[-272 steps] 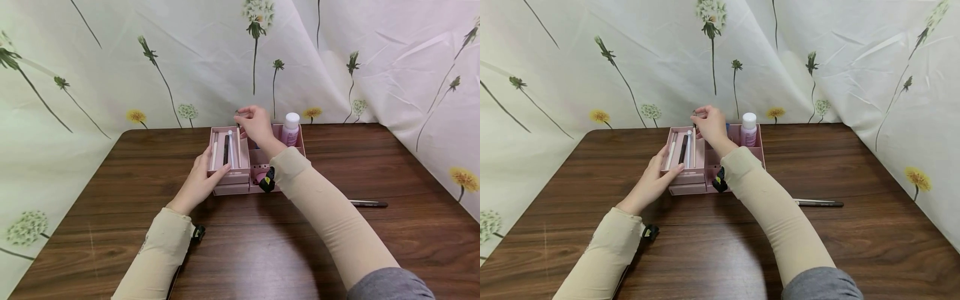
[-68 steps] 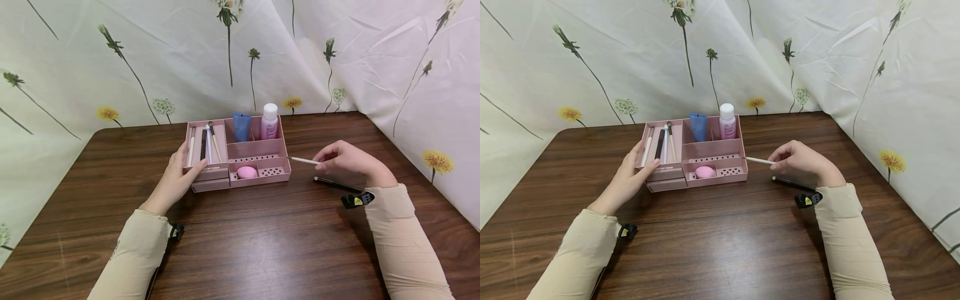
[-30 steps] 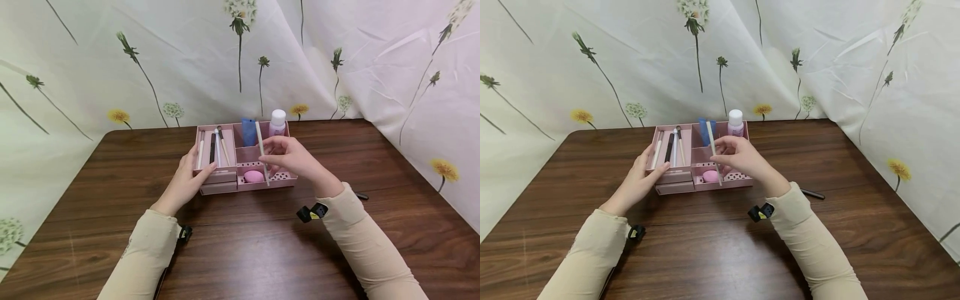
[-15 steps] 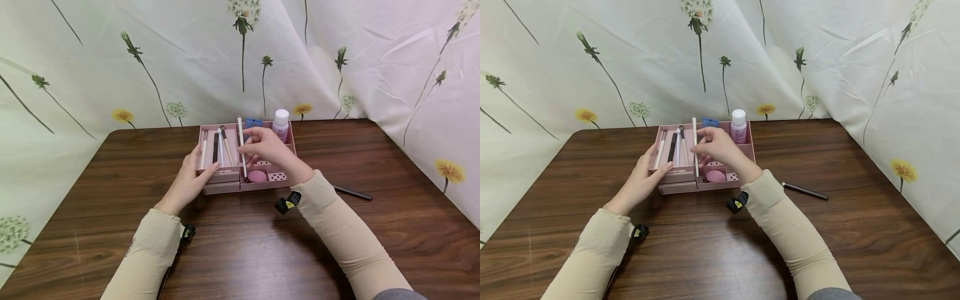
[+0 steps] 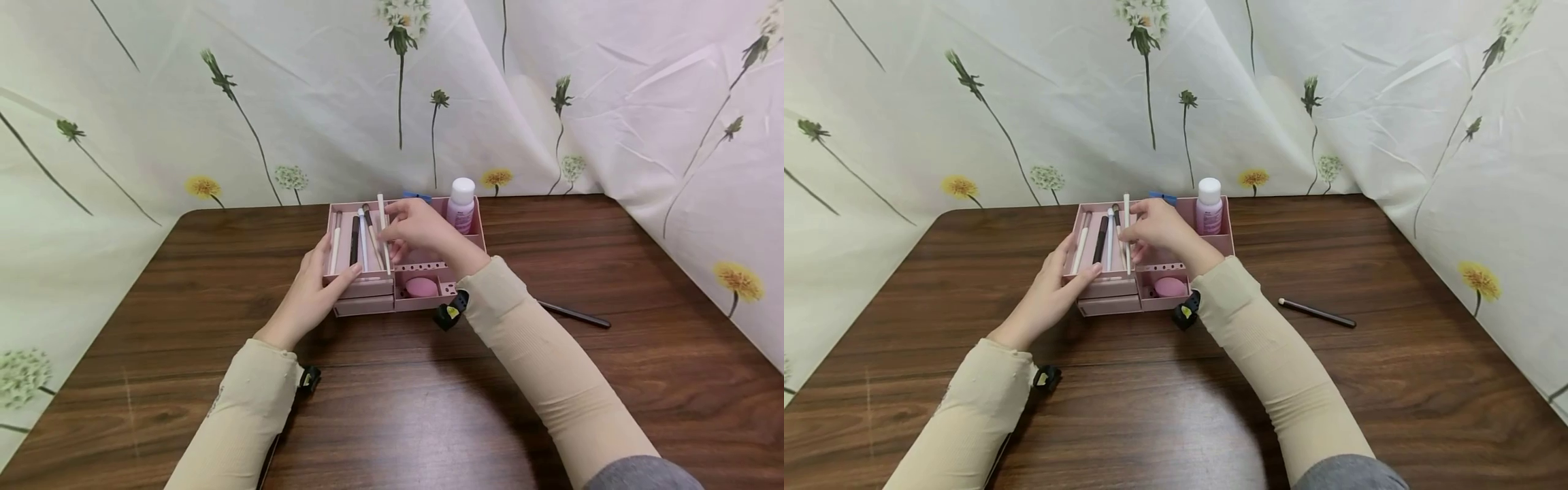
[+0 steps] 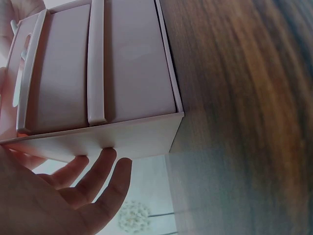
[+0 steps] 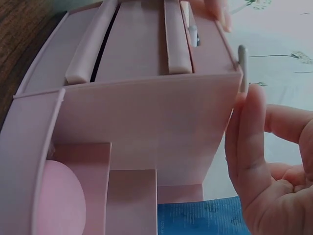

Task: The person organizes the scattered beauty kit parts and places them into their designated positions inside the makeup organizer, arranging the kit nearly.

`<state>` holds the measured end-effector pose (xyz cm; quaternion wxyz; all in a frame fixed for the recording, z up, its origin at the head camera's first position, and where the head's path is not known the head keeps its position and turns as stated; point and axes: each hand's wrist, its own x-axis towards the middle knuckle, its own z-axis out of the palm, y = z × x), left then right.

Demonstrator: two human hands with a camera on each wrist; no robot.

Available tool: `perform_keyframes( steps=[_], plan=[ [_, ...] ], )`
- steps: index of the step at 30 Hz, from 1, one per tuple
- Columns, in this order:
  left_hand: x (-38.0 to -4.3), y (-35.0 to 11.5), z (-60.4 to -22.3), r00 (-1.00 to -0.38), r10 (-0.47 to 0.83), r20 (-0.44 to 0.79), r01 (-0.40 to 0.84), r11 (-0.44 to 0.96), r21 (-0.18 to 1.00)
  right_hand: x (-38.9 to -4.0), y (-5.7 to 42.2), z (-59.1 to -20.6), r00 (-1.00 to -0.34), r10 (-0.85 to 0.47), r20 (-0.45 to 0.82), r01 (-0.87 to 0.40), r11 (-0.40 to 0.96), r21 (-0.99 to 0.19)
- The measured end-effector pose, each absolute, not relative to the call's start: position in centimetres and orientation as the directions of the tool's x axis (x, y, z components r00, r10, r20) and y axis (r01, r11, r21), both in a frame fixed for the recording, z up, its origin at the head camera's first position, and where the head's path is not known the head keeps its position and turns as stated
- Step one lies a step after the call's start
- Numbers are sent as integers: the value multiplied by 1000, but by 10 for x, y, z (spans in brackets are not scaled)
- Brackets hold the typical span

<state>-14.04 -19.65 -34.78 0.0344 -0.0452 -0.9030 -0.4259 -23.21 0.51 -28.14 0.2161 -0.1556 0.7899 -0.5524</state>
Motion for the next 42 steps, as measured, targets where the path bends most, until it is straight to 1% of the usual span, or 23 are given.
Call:
perform_keyframes(
  steps=[9,19,24,33,42],
  plan=[
    [-140,-197,-347,-995,48,88,98,638,763,-240,-3,-280,-865,-473,-165,-38,390,-920],
    [-140,-197,-346,-995,49,88,99,637,764,-244,-6,-280,-870,-462,-169,-98,499,-861],
    [-140,-197,-346,-995,50,89,100,639,763,-244,-6,-281,-871,-465,-159,-121,516,-848],
    [-140,-197,-347,-995,49,82,94,640,762,-240,0,-286,-881,-462,-105,-135,458,-879],
    [-140,-197,-348,-994,50,94,104,635,765,-219,16,-289,-899,-438,-14,-123,283,-951]
  ],
)
